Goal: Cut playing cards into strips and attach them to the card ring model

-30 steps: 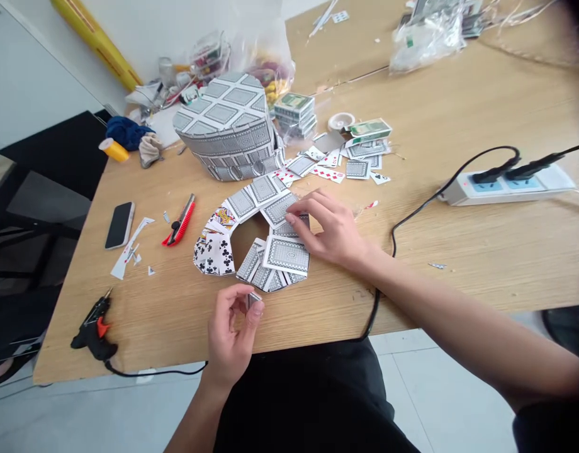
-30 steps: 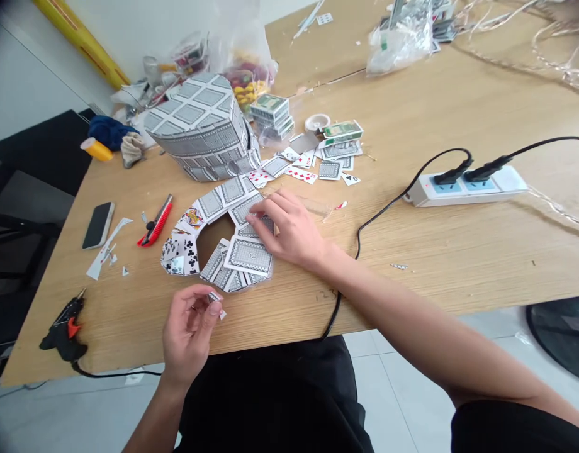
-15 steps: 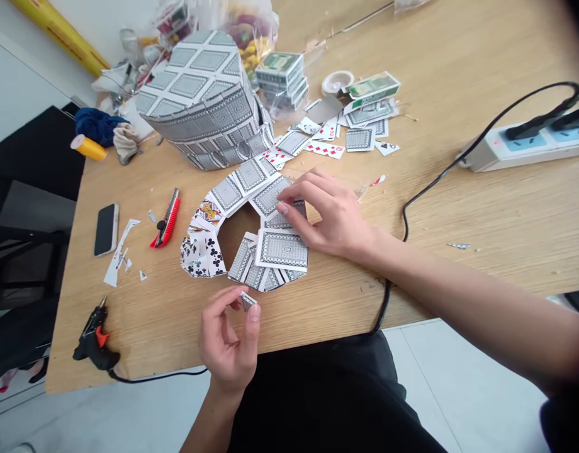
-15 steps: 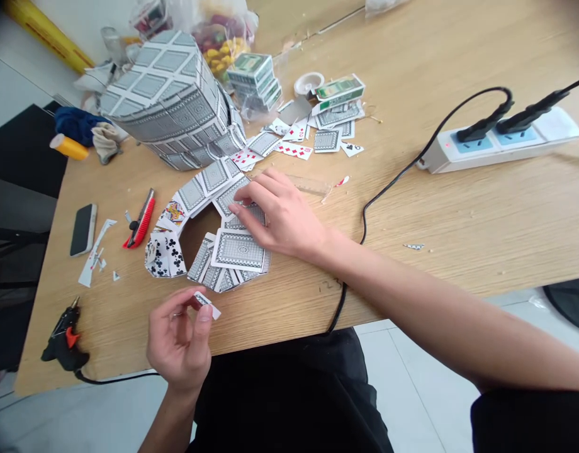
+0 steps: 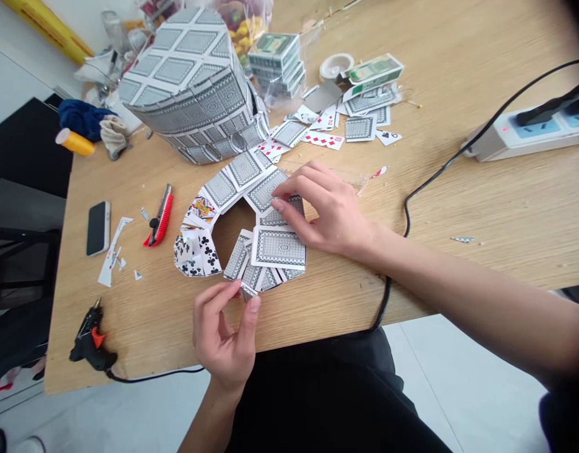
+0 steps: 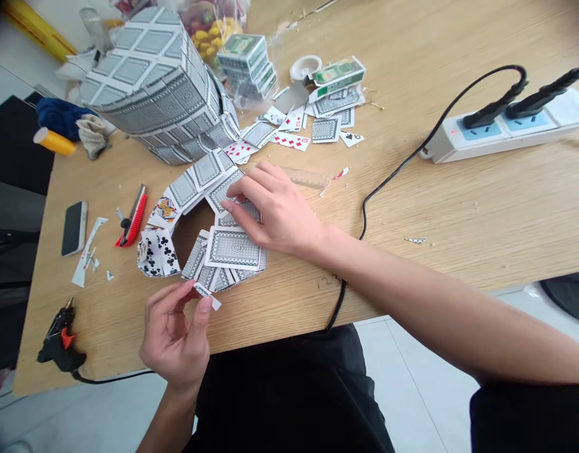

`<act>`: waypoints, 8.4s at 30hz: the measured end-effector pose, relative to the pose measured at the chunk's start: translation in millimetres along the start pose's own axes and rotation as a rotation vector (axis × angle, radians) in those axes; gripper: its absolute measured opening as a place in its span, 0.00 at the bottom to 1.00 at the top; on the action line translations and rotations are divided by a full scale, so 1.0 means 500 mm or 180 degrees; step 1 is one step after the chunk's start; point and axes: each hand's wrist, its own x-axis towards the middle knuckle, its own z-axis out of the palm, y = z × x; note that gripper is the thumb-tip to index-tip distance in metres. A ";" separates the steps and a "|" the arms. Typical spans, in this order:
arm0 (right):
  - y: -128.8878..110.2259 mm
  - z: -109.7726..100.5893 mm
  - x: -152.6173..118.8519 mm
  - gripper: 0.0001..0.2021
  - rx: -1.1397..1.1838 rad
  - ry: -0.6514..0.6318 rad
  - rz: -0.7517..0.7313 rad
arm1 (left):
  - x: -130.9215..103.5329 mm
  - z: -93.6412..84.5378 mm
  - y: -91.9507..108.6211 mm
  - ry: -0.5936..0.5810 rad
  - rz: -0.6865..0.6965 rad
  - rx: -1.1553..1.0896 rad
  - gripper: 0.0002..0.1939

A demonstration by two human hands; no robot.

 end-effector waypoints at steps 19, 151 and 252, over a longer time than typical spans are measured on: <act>0.001 0.001 -0.001 0.08 0.0029 -0.0063 0.0074 | -0.006 -0.002 0.003 0.0004 -0.0139 0.0016 0.22; -0.278 0.028 -0.001 0.16 -0.0215 -0.3350 0.0811 | 0.050 -0.171 -0.092 -0.0937 0.1371 0.0533 0.20; -0.292 0.052 -0.040 0.17 -0.0336 -0.2424 0.0317 | 0.152 -0.173 -0.093 -0.1869 0.1278 0.0144 0.11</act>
